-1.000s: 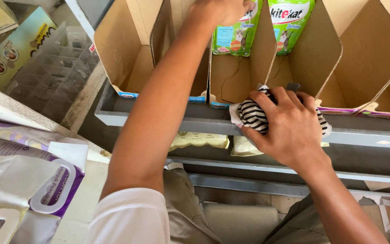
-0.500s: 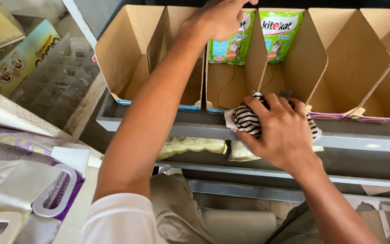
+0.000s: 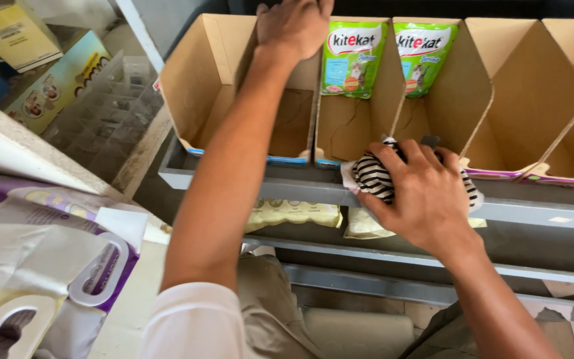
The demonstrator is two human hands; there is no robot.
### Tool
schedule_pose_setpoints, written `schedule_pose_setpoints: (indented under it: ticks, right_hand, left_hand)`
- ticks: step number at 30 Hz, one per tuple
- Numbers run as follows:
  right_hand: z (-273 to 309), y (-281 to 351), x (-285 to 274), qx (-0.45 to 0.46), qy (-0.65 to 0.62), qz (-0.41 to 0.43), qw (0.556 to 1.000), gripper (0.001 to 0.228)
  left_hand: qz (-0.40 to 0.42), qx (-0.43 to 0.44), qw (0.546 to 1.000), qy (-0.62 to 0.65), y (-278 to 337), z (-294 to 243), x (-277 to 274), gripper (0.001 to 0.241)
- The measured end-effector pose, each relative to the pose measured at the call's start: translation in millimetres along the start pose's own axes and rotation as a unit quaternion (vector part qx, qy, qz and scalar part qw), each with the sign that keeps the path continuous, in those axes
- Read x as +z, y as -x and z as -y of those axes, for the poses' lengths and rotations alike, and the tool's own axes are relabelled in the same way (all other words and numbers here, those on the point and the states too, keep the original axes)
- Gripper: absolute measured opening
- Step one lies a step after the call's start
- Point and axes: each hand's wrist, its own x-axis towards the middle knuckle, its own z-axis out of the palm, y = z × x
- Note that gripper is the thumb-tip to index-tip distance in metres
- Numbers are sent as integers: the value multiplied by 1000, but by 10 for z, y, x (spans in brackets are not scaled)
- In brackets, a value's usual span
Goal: Wiping down cat food pouches with a cloth and organizing them into cardboard trays on a low retail shelf.
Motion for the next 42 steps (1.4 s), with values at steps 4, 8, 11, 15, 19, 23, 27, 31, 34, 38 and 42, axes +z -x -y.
schedule_pose_setpoints:
  ticks: [4, 8, 11, 15, 19, 23, 27, 31, 34, 38, 42]
  right_hand:
    - [19, 2, 8, -5, 0, -8, 1000, 69]
    - [4, 0, 7, -3, 0, -5, 1000, 67]
    - [7, -7, 0, 1, -7, 1, 1000, 67]
    - [23, -5, -31, 0, -18, -9, 1000, 65]
    - [3, 14, -47, 0, -42, -16, 999, 71]
    - [-4, 23, -59, -2, -43, -16, 999, 69]
    - [6, 11, -57, 7, -46, -9, 999, 67]
    - [-5, 10, -37, 3, -40, -11, 999, 68]
    - [3, 17, -47, 6, -46, -8, 999, 67]
    - [3, 32, -81, 1, -69, -26, 997, 66]
    - [15, 100, -88, 11, -210, -171, 963, 52]
  left_hand:
    - [-49, -14, 999, 18, -52, 28, 85, 57]
    - [-58, 45, 995, 69, -24, 58, 57, 48]
    - [-90, 52, 992, 72, -39, 71, 135, 47]
    - [-90, 53, 990, 99, 46, 12, -18, 42]
    - [-83, 72, 988, 113, 13, 20, -30, 58]
    - [-84, 69, 988, 112, -53, 32, 49, 66]
    - [-106, 67, 985, 115, -114, 54, 98, 69]
    - [-123, 72, 982, 123, -92, 54, 84, 61]
    - [-111, 71, 982, 133, -29, 41, 35, 50]
    - [-129, 99, 967, 196, 65, -13, -152, 34]
    - [-217, 187, 932, 222, 179, -210, -423, 28]
